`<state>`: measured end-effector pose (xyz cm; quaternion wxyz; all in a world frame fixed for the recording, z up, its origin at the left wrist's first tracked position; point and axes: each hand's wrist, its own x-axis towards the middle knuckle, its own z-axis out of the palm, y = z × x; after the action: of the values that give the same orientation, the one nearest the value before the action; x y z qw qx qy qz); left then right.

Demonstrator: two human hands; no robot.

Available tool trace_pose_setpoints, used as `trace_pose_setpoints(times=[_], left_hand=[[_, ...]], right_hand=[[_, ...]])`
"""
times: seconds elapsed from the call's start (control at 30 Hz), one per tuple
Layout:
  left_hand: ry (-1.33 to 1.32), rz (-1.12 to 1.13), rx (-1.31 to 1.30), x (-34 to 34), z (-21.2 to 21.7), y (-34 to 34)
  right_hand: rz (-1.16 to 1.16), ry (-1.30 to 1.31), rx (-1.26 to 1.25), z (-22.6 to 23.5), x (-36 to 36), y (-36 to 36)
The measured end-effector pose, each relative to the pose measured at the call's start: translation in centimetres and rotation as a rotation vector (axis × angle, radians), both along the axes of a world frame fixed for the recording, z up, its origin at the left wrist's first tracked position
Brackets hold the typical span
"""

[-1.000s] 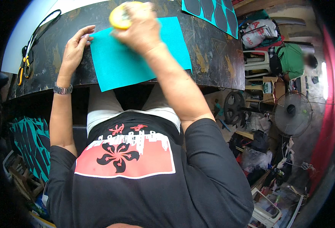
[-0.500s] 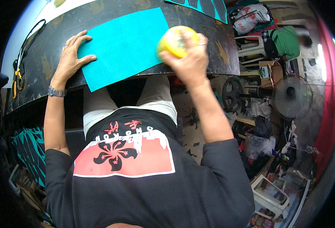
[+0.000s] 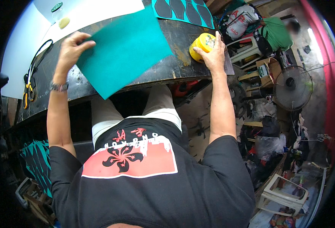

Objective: The person repeatedly rubs teal-colored material sheets on a dark worktable using a yellow round tool. The person handles multiple sheets, flipping and repositioning them while continuing to rub the surface. The person also uses scissors to cut a sheet at the start.

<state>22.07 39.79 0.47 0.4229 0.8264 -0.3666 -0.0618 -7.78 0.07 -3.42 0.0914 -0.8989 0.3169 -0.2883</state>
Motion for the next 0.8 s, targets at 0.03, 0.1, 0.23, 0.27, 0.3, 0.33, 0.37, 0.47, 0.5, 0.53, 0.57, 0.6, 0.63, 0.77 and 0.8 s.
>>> trace_pose_setpoints(times=[0.03, 0.1, 0.23, 0.27, 0.3, 0.33, 0.37, 0.47, 0.5, 0.53, 0.57, 0.6, 0.63, 0.77, 0.8], left_hand=[[-0.194, -0.048, -0.164, -1.1, 1.7, 0.9], [-0.545, -0.040, -0.244, -3.9, 4.7, 3.7], [-0.714, -0.069, -0.096, -9.0, 3.9, 5.3], [-0.719, -0.109, -0.072, -9.9, 2.2, 4.9], [-0.735, -0.140, -0.027, -10.7, 0.3, 4.4], [-0.687, -0.164, 0.032, -11.5, -1.6, 4.0], [-0.595, -0.186, 0.075, -12.2, -3.5, 3.6], [-0.538, -0.191, 0.120, -14.8, -7.0, 3.8], [-0.507, -0.208, 0.172, -15.6, -7.7, 3.7], [-0.517, -0.217, 0.175, -16.5, -8.1, 3.5], [-0.443, -0.256, 0.175, -17.1, -8.6, 3.1], [-0.443, -0.278, 0.191, -17.7, -8.8, 2.7], [-0.422, -0.274, 0.204, -18.0, -9.1, 2.1], [-0.430, -0.247, 0.227, -18.0, -9.9, 0.8], [-0.450, -0.237, 0.187, -17.8, -10.1, 0.8]], right_hand=[[-0.019, 0.000, 0.000, -0.1, 0.0, -0.1], [0.009, -0.018, -0.027, -0.3, 0.1, -0.2], [-0.015, -0.018, -0.052, -0.7, 0.2, -0.4], [-0.020, -0.016, -0.077, -0.8, 0.2, -0.4], [-0.019, -0.013, -0.072, -0.8, 0.2, -0.3], [-0.008, -0.027, -0.085, -0.7, 0.3, -0.2], [-0.011, -0.037, -0.092, -0.4, 0.3, 0.1], [-0.022, -0.027, -0.060, 1.1, 0.6, 2.4], [0.078, -0.122, -0.050, 1.6, 0.4, 3.8], [0.168, -0.174, -0.060, 2.3, 0.2, 5.2], [0.202, -0.178, 0.005, 2.8, 0.1, 7.1], [0.238, -0.189, 0.069, 3.1, 0.0, 9.2], [0.310, -0.153, 0.087, 3.1, -0.1, 11.4], [0.464, -0.047, 0.043, 1.7, -0.2, 16.0], [0.449, -0.048, 0.046, 1.3, 0.3, 15.7]])
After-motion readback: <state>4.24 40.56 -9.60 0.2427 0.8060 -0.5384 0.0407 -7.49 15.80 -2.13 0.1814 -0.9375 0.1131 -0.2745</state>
